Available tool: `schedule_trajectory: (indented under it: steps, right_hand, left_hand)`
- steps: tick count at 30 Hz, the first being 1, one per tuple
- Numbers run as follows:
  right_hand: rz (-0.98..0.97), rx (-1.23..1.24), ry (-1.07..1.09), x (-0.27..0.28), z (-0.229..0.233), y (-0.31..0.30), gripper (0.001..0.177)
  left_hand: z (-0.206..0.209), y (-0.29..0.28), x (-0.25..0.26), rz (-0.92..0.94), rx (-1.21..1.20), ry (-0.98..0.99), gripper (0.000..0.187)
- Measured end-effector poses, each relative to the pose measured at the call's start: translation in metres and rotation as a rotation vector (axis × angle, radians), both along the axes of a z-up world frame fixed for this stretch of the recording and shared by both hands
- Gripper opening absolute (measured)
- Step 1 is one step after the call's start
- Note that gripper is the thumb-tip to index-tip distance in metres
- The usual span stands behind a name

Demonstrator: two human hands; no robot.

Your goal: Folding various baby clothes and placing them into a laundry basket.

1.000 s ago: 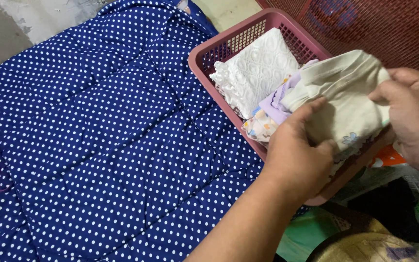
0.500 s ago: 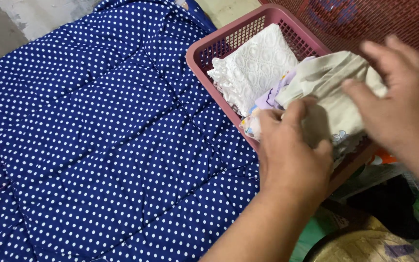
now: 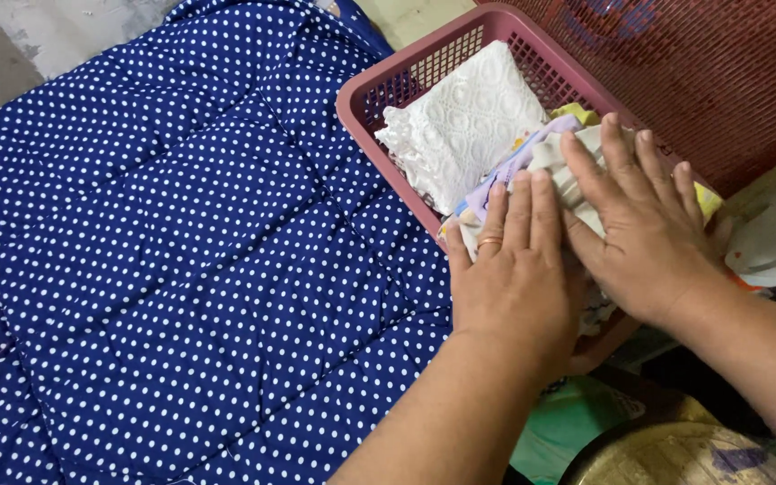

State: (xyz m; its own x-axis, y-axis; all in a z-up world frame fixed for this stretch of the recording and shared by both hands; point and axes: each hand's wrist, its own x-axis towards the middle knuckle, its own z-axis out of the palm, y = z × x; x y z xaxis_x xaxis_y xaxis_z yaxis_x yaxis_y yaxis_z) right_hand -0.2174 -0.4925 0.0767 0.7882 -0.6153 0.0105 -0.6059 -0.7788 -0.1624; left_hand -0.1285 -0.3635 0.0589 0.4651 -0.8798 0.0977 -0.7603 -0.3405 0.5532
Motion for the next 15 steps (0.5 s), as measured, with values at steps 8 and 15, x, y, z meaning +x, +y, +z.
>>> schedule_trajectory:
  steps: [8,15]
  right_hand:
    - [0.012,0.014,0.095,0.002,-0.009,0.004,0.089]
    - [0.043,-0.049,0.175,0.000,-0.020,0.003,0.093]
  left_hand:
    - [0.014,0.015,0.002,-0.034,0.085,-0.016,0.089]
    - [0.008,0.014,0.010,-0.083,0.218,0.077,0.078]
